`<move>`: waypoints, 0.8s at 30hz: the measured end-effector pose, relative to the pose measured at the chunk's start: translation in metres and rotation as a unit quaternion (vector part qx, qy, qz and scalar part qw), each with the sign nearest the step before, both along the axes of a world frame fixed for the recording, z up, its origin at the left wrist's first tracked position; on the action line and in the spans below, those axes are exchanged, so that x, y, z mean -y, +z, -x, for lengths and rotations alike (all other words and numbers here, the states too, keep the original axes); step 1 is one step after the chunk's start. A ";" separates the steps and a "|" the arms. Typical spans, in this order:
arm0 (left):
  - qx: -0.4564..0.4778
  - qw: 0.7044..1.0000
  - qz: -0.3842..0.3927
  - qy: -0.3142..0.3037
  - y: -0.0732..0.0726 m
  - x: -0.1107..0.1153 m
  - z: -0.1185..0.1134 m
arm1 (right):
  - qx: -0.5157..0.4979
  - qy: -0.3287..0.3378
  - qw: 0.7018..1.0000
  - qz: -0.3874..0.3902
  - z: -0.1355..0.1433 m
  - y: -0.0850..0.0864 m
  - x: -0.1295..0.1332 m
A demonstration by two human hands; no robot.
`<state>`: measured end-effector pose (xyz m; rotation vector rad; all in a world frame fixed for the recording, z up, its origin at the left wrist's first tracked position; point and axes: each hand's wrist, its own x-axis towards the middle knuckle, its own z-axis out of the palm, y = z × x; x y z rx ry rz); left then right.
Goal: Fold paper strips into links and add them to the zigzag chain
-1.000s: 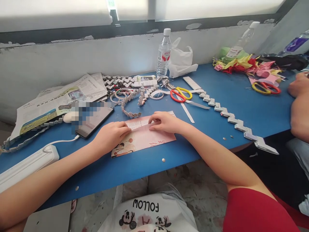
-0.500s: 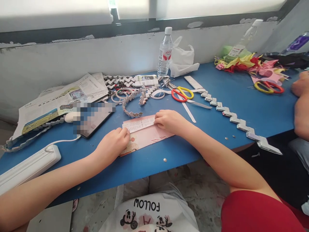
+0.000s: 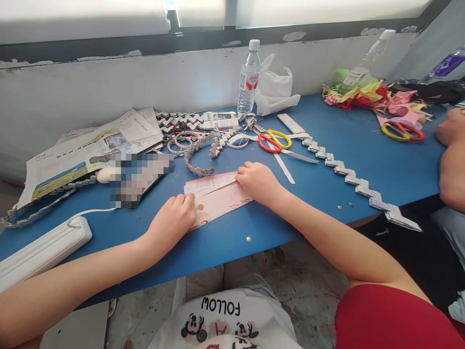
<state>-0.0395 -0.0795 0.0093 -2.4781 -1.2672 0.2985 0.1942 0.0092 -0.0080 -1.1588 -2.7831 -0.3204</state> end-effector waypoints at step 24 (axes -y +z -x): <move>0.262 0.941 0.142 0.159 0.005 -0.030 0.011 | -0.262 0.066 0.953 0.135 0.006 -0.019 -0.018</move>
